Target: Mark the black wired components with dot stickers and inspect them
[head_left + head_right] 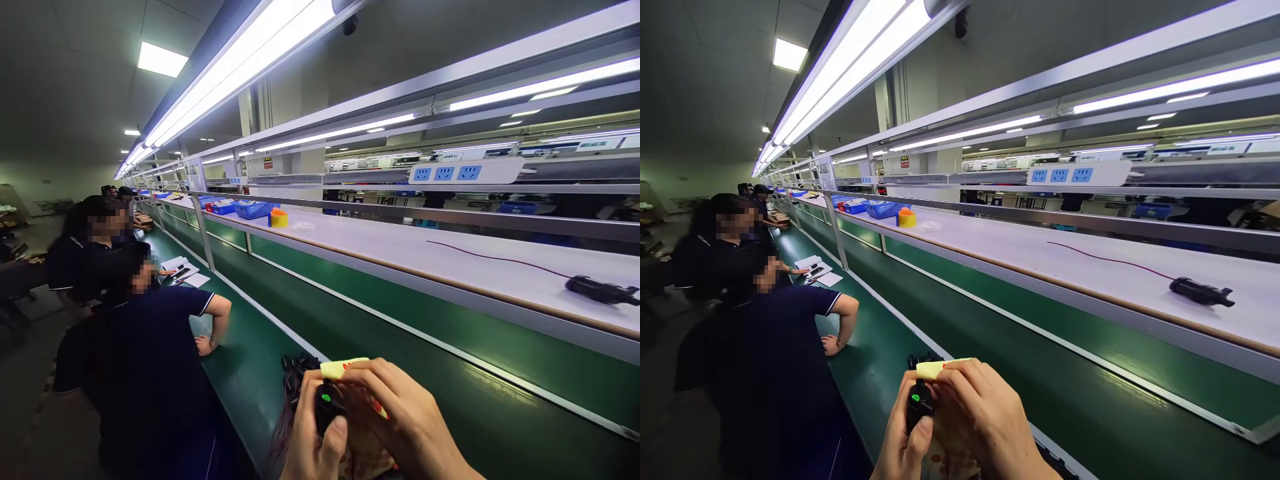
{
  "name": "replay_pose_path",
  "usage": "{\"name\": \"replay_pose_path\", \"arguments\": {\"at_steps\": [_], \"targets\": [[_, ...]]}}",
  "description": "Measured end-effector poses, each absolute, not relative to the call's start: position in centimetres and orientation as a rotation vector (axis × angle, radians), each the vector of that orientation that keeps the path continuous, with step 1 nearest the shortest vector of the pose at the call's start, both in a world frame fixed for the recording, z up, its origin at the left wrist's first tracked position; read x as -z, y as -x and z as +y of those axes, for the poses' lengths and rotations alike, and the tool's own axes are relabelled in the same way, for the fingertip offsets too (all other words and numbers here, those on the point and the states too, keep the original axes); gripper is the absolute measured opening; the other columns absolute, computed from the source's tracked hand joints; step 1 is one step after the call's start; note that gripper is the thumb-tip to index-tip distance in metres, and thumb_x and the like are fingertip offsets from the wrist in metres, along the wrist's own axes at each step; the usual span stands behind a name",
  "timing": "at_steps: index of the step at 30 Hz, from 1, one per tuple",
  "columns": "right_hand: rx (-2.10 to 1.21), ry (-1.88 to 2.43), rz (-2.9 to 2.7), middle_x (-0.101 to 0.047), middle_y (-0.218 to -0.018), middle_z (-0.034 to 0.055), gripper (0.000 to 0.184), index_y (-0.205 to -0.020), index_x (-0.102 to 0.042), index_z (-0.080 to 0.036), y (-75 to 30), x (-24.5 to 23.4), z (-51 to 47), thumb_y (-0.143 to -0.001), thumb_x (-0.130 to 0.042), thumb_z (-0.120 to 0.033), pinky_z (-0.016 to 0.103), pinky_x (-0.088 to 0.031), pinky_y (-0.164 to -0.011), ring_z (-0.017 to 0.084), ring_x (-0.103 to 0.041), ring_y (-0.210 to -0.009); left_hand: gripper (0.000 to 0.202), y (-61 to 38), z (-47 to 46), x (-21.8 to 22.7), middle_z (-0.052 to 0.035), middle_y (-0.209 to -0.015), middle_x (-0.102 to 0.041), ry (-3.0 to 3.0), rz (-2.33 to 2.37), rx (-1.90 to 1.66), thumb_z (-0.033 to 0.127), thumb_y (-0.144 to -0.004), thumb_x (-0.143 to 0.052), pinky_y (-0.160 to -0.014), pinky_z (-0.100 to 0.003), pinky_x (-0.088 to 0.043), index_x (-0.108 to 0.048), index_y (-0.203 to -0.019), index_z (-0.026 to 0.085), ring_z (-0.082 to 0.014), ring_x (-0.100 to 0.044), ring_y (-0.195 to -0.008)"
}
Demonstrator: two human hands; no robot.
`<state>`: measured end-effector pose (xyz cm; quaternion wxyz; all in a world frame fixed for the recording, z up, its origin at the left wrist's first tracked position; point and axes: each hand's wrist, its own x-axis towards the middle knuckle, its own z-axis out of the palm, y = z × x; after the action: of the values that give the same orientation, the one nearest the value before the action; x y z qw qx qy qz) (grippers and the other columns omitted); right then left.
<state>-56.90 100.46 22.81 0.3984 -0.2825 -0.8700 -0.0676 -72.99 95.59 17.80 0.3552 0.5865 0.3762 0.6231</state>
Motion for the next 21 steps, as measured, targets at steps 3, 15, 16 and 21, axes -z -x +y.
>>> {"name": "replay_pose_path", "arguments": {"at_steps": [3,15,16,21], "targets": [[0.264,0.68,-2.185,-0.074,-0.095,0.0069,0.01,-0.104,-0.062,-0.02,57.3,-23.2,100.3,-0.102,-0.053,-0.018,0.027,-0.051,-0.062,0.017,-0.067,-0.073,0.053,72.7,95.4,-17.4,-0.0158,-0.139,-0.057,-1.311,1.025,-1.578,0.05,-0.094,-0.055,-0.106,-0.042,-0.042,-0.054,-0.136,0.018,-0.0365,-0.046,-0.134],[-0.5,0.886,-1.968,-0.071,-0.088,0.0023,0.016,-0.094,-0.063,-0.025,57.2,-22.3,100.2,-0.101,-0.053,-0.033,0.021,-0.051,-0.058,0.014,-0.066,-0.072,0.062,72.5,95.5,-15.7,-0.009,-0.154,-0.052,-0.722,1.084,-1.582,0.059,-0.083,-0.068,-0.126,-0.04,-0.025,-0.063,-0.133,0.023,-0.0322,-0.022,-0.155],[-0.621,0.931,-1.92,-0.07,-0.088,0.0024,0.019,-0.091,-0.064,-0.025,57.1,-22.6,99.9,-0.1,-0.054,-0.038,0.021,-0.051,-0.059,0.015,-0.066,-0.073,0.062,72.5,95.6,-15.8,-0.01,-0.153,-0.053,-0.72,1.075,-1.586,0.062,-0.082,-0.067,-0.126,-0.041,-0.024,-0.065,-0.13,0.022,-0.0323,-0.023,-0.155],[-1.225,1.049,-1.688,-0.063,-0.074,-0.0008,0.033,-0.08,-0.065,-0.023,57.0,-25.7,97.9,-0.092,-0.063,-0.053,0.02,-0.045,-0.056,0.013,-0.053,-0.063,0.062,72.0,96.0,-16.6,-0.0112,-0.138,-0.065,-0.747,0.99,-1.631,0.068,-0.084,-0.061,-0.123,-0.044,-0.031,-0.068,-0.124,0.021,-0.0329,-0.036,-0.148]]}}
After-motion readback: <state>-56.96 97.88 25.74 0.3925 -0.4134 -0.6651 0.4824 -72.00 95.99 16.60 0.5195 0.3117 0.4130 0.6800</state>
